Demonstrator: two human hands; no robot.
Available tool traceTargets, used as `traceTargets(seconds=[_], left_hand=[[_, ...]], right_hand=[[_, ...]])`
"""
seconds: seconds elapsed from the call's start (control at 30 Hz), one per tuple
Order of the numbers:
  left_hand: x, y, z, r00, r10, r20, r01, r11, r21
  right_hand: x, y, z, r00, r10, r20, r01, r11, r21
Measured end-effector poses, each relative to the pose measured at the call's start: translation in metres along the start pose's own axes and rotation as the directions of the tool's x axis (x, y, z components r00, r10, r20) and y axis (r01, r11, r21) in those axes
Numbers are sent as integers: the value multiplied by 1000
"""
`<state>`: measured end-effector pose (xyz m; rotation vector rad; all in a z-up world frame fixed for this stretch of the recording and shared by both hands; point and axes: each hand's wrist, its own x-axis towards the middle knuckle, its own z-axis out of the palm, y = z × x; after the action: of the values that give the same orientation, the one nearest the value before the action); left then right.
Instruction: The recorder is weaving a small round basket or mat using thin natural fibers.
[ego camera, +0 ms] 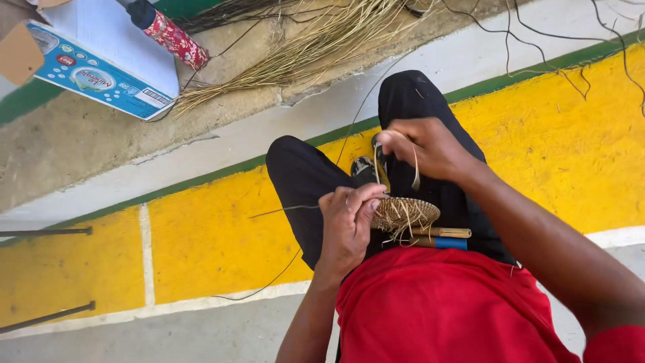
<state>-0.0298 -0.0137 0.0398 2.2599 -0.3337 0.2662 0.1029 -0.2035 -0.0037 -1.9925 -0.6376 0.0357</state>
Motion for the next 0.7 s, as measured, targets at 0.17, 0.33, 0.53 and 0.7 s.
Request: traceTargets(seconds=[0.17,0.33,0.53,0.7], left_hand=[[-6,20,3,998,53,-17,-47,971,233],[-35,34,17,988,132,-76,-99,937,336],[-65,25,-10,991,70,-111,-34,954,299],[-77,-6,-35,992,-105,-77,119,968,222]], right_hand=[[-56,-34,-16,994,-44,101,12,953,302],[-86,-29,1,963,-34,267,-77,917,393],[-93,-22,0,916,-204,345,9,871,492],[-92,-19,-1,889,-161,428,-64,882,466]])
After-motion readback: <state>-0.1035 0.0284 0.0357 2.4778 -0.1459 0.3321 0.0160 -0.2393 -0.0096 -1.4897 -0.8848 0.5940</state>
